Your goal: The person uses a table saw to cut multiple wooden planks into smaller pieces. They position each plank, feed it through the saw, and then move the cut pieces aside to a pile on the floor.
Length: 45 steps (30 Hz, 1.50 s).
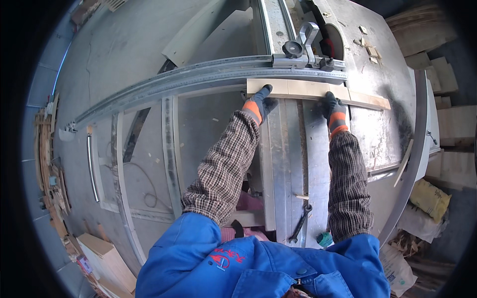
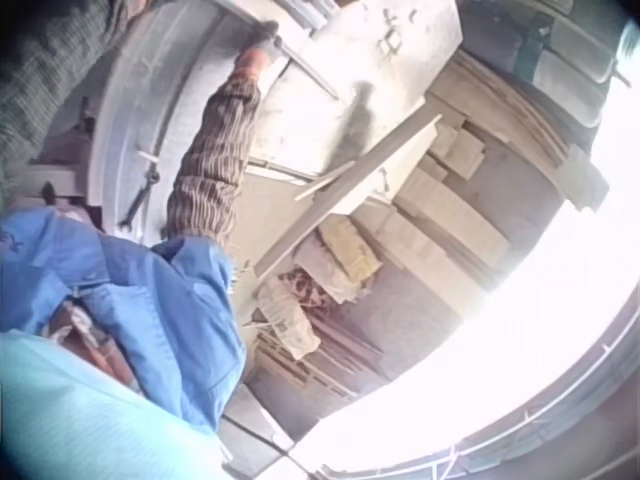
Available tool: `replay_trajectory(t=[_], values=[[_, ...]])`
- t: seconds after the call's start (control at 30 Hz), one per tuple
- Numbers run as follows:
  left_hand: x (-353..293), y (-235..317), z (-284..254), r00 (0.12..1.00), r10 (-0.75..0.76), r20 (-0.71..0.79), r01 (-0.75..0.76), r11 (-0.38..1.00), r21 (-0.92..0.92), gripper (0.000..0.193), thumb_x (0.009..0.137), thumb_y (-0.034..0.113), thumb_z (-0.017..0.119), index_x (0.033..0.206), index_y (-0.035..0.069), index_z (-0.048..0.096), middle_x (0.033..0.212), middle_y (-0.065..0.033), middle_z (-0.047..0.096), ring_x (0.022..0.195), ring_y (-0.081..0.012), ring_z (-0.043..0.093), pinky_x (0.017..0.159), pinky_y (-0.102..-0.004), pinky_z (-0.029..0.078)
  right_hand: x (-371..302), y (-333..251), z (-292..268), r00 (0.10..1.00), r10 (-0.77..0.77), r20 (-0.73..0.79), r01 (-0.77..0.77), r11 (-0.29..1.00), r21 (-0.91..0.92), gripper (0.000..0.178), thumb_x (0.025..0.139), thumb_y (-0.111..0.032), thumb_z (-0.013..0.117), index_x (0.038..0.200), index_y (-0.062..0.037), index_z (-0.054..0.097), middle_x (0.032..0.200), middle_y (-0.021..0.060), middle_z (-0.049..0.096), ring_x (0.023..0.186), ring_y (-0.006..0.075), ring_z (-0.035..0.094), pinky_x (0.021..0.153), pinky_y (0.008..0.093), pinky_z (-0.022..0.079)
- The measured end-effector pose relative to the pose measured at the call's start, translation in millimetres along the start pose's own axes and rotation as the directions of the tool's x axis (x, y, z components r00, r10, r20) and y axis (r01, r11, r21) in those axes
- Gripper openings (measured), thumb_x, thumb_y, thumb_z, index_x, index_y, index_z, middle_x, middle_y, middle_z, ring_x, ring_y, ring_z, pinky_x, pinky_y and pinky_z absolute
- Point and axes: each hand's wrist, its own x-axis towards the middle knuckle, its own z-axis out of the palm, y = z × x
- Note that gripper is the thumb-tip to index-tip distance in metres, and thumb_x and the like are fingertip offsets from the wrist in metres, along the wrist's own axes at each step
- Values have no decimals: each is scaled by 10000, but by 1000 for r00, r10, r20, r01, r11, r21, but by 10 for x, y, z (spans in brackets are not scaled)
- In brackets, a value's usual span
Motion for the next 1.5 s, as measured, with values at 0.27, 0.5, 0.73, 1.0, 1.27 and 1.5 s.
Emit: replay_trajectory(t=[0.27,0.5,0.73,1.0,1.27,1.5], values=[[53,-90,37,995,-67,76,70,997,-39,140,890,139,683,1005,60,675,907,-96,693,766,-216,679,662,-318,612,125,114,-40,999,29,30,-25,990,-136,422,891,-439,647,823,-22,662,662,96,652,505,214,601,457,329,499],[144,-217,169,992,-76,98,80,996,-36,143,890,139,681,997,45,678,925,-100,697,818,-213,686,700,-298,609,115,76,46,1000,0,-26,-1,1000,-30,502,884,-514,627,811,-19,669,647,118,652,456,227,573,409,318,457],[166,-190,93,990,-105,91,97,991,94,193,876,223,706,1005,80,684,907,-76,700,808,-215,685,705,-354,599,304,146,12,999,-23,38,19,996,93,347,858,-383,718,770,-51,663,607,80,637,415,184,525,384,303,399],[-91,-99,273,996,-79,-39,87,817,570,412,843,495,687,957,100,671,809,-48,692,633,-171,669,553,-344,579,285,150,39,992,-72,-108,72,997,-1,356,838,-392,731,761,-50,666,609,77,637,422,178,547,400,291,439],[-344,-260,515,827,262,497,-395,-357,846,487,840,475,639,1139,90,625,1096,-114,657,1031,-296,615,902,-427,485,291,194,123,987,-55,-154,60,998,27,327,862,-366,712,795,-47,682,673,72,662,481,159,578,425,268,472],[-323,-567,1191,549,208,810,-364,-812,456,707,784,343,699,1390,112,419,1352,-101,511,1166,-277,535,908,-402,498,363,215,-21,988,-108,-112,97,990,-98,369,821,-398,749,832,-32,709,662,74,663,457,168,583,439,287,463]])
